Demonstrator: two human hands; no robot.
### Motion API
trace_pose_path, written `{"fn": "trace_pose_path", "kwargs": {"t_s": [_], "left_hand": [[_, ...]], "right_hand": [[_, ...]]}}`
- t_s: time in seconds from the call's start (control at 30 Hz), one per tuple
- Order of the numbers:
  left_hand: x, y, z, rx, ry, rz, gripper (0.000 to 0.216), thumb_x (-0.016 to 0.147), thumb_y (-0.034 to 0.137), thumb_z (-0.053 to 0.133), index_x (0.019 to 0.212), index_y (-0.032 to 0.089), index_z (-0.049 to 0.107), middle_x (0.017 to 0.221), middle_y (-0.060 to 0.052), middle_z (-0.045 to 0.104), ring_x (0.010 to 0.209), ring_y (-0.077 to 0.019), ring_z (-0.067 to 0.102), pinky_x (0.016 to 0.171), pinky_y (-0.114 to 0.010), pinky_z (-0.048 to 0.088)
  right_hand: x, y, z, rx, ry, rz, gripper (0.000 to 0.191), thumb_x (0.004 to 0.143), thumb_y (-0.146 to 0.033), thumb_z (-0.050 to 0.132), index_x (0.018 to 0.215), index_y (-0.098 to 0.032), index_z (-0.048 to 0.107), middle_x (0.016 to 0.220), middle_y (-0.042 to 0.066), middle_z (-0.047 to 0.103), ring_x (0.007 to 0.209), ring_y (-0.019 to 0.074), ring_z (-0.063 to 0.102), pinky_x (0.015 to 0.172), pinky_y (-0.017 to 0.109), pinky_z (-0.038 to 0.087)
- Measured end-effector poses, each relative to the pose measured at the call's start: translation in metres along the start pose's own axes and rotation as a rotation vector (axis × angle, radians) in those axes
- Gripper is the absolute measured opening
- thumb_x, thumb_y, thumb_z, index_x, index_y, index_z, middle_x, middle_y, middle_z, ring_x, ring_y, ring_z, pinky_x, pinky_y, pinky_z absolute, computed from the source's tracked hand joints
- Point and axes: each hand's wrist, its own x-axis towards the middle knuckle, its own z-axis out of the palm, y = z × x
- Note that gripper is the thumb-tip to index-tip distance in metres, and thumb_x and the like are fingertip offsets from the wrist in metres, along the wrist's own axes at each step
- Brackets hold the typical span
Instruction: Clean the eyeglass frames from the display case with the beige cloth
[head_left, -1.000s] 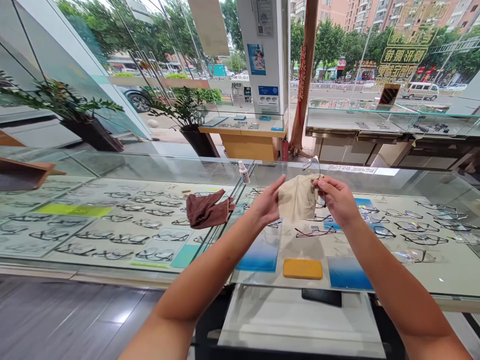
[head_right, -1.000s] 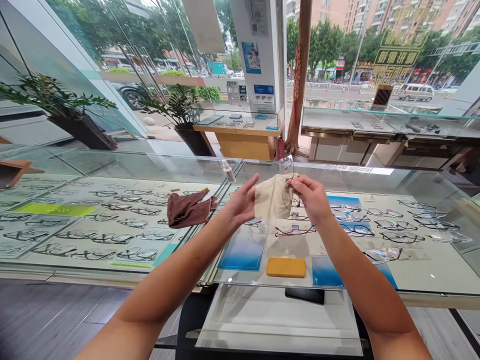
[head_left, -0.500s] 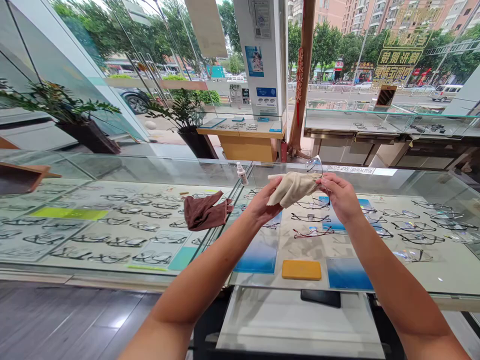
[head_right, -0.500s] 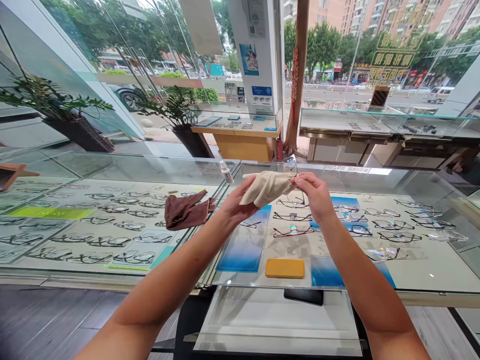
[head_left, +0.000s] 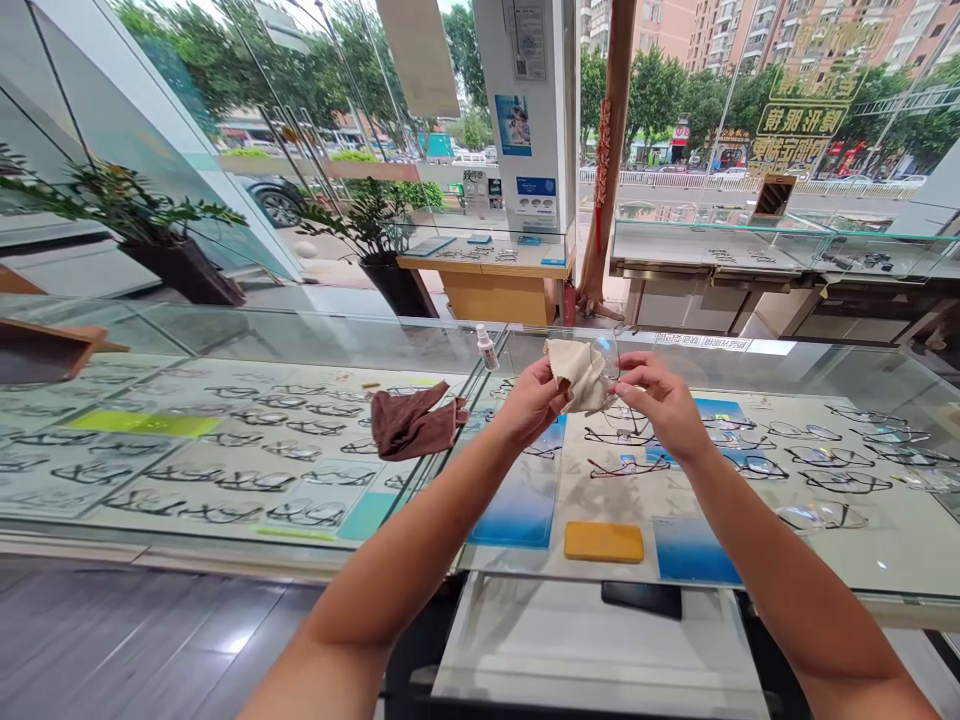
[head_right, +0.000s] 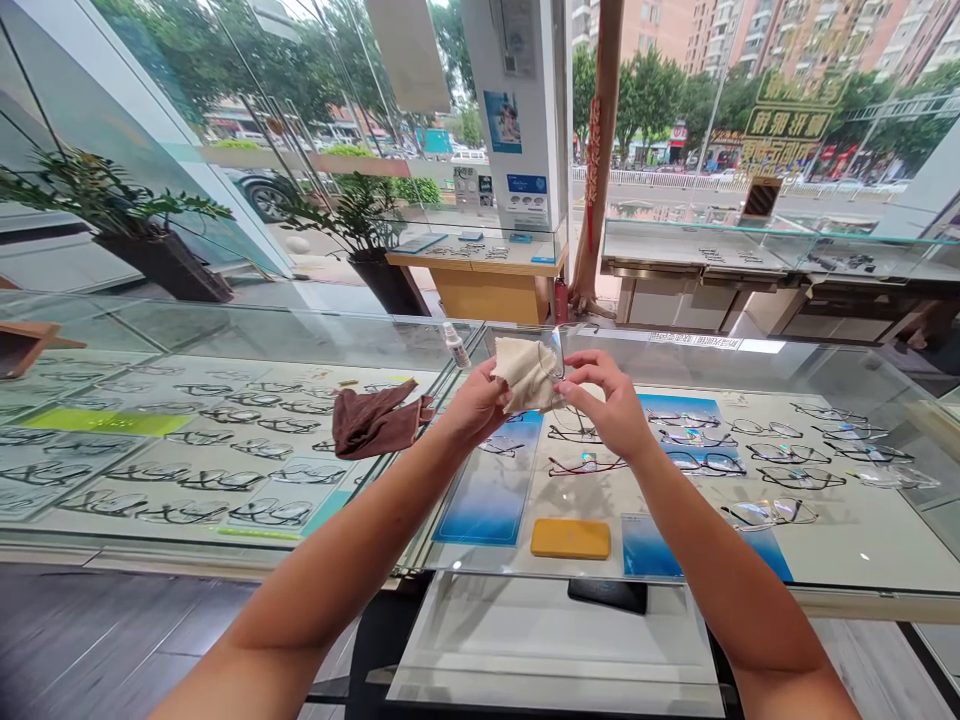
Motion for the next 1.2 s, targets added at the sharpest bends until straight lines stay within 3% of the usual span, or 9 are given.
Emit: {"fn": "trace_pose_path", "kwargs": {"t_s": [0.17,0.3,0.47,0.67,0.77,0.9,1.03,1.1,1.2], "left_hand": [[-0.001,-0.005,0.007,0.042,0.039,0.037,0.063,0.045,0.019,0.096,0.101,0.016,0.069,0.091,-0.006,0.077,0.095,-0.0249,0.073,0.086,-0.035,0.056],[-0.002,-0.009,0.008,0.111,0.079,0.046,0.057,0.046,0.026,0.098,0.094,0.016,0.069,0.085,-0.001,0.074,0.078,-0.0164,0.067,0.070,-0.025,0.050],[-0.004,-0.009,0.008,0.147,0.064,0.034,0.064,0.044,0.053,0.101,0.085,0.013,0.071,0.076,-0.001,0.070,0.065,-0.0114,0.057,0.061,-0.023,0.044],[-0.003,-0.010,0.004,0.185,0.010,0.084,0.060,0.060,0.067,0.091,0.073,0.014,0.067,0.063,0.002,0.059,0.055,-0.0074,0.045,0.054,-0.022,0.035],[-0.003,-0.007,0.001,0.170,-0.039,0.073,0.060,0.057,0.065,0.093,0.072,0.014,0.065,0.063,0.003,0.060,0.057,-0.0082,0.048,0.056,-0.022,0.038],[-0.007,0.001,0.002,0.139,-0.154,-0.026,0.051,0.055,0.042,0.099,0.087,0.015,0.070,0.074,0.001,0.068,0.065,-0.0110,0.057,0.064,-0.023,0.046],[-0.011,0.006,0.002,0.124,-0.171,-0.084,0.049,0.057,0.024,0.091,0.100,0.017,0.070,0.082,0.000,0.071,0.071,-0.0130,0.061,0.067,-0.023,0.048],[-0.011,0.006,0.000,0.096,-0.203,-0.097,0.049,0.056,0.027,0.087,0.100,0.016,0.070,0.082,-0.002,0.070,0.073,-0.0151,0.062,0.068,-0.025,0.049],[-0.010,0.006,-0.003,0.026,-0.254,-0.093,0.052,0.059,0.047,0.084,0.097,0.015,0.070,0.080,-0.004,0.069,0.071,-0.0172,0.062,0.065,-0.027,0.049]], "right_hand": [[-0.004,0.002,0.011,-0.002,-0.086,-0.017,0.017,0.085,-0.038,0.076,0.075,-0.024,0.077,0.115,0.007,0.061,0.118,0.0249,0.058,0.113,0.045,0.038],[-0.006,0.006,0.018,0.024,-0.143,0.006,0.016,0.082,-0.037,0.075,0.076,-0.023,0.074,0.111,0.006,0.056,0.112,0.0238,0.056,0.107,0.043,0.040],[-0.005,0.009,0.021,0.165,-0.191,0.134,0.016,0.078,-0.034,0.075,0.070,-0.021,0.068,0.104,0.004,0.051,0.096,0.0198,0.054,0.087,0.036,0.043],[-0.006,0.008,0.022,0.353,-0.203,0.237,0.019,0.074,-0.033,0.079,0.066,-0.021,0.068,0.097,0.002,0.050,0.093,0.0174,0.051,0.088,0.033,0.039],[-0.006,0.005,0.019,0.406,-0.194,0.287,0.018,0.075,-0.034,0.078,0.066,-0.021,0.070,0.093,0.002,0.050,0.089,0.0164,0.050,0.085,0.033,0.040],[-0.003,0.005,0.015,0.449,-0.212,0.342,0.021,0.073,-0.039,0.079,0.069,-0.018,0.075,0.090,0.003,0.052,0.085,0.0163,0.051,0.080,0.032,0.042],[-0.001,0.006,0.013,0.473,-0.203,0.361,0.023,0.073,-0.040,0.079,0.070,-0.018,0.076,0.089,0.002,0.055,0.083,0.0152,0.050,0.078,0.031,0.043],[-0.001,0.007,0.014,0.476,-0.200,0.362,0.022,0.074,-0.040,0.079,0.070,-0.018,0.076,0.087,0.002,0.055,0.082,0.0147,0.049,0.078,0.031,0.044],[-0.001,0.006,0.013,0.482,-0.192,0.358,0.022,0.073,-0.040,0.079,0.070,-0.018,0.076,0.085,0.001,0.054,0.082,0.0145,0.050,0.078,0.031,0.044]]}}
